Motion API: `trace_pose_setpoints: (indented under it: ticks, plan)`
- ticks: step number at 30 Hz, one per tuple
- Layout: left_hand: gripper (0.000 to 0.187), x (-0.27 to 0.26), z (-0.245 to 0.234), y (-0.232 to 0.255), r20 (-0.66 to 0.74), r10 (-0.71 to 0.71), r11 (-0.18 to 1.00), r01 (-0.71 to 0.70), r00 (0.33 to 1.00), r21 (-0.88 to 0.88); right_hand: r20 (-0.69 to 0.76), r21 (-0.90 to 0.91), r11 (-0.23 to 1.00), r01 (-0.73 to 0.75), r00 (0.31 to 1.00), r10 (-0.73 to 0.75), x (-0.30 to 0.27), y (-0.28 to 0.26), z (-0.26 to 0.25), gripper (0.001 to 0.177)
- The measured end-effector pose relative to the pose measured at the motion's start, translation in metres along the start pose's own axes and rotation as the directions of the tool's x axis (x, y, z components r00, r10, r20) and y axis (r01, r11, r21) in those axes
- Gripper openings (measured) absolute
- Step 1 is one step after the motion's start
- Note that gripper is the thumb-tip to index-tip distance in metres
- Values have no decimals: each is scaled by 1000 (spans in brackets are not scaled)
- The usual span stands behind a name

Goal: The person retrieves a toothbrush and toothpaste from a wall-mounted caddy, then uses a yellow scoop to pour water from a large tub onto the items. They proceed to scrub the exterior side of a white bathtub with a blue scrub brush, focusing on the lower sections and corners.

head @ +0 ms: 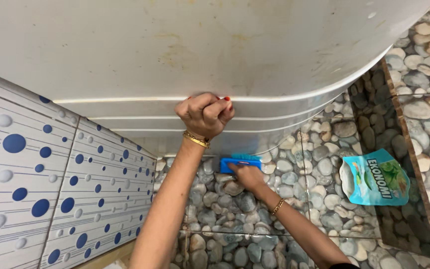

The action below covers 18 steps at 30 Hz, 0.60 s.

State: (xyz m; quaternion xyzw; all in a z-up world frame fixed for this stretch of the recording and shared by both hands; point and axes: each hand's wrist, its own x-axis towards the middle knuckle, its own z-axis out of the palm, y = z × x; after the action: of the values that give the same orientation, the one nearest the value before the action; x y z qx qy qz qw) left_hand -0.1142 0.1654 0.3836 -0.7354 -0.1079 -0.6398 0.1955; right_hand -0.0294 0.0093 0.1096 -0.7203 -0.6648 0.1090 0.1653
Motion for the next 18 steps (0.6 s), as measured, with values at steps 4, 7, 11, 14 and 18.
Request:
trace_pose_setpoints:
  ticks: [4, 7, 11, 14, 18]
  plan:
    - [21, -2, 0, 0, 8, 7, 1000, -6, 1000, -23, -79, 8, 999, 38, 996, -37, -4, 0, -3, 55]
    - [22, 1, 2, 0, 6, -12, 999, 12, 1000, -31, 25, 14, 995, -95, 995, 95, 0, 1, -17, 52]
    - [20, -1, -1, -3, 20, 7, 1000, -7, 1000, 1, -114, -38, 998, 50, 992, -54, -16, -7, -28, 52]
    - [20, -3, 0, -2, 24, 3, 999, -2, 1000, -35, -333, -63, 990, 127, 932, -141, -21, 2, -42, 54]
    - [18, -6, 0, -3, 12, 7, 1000, -7, 1000, -23, -514, -84, 992, 99, 848, -128, -57, 29, -50, 40]
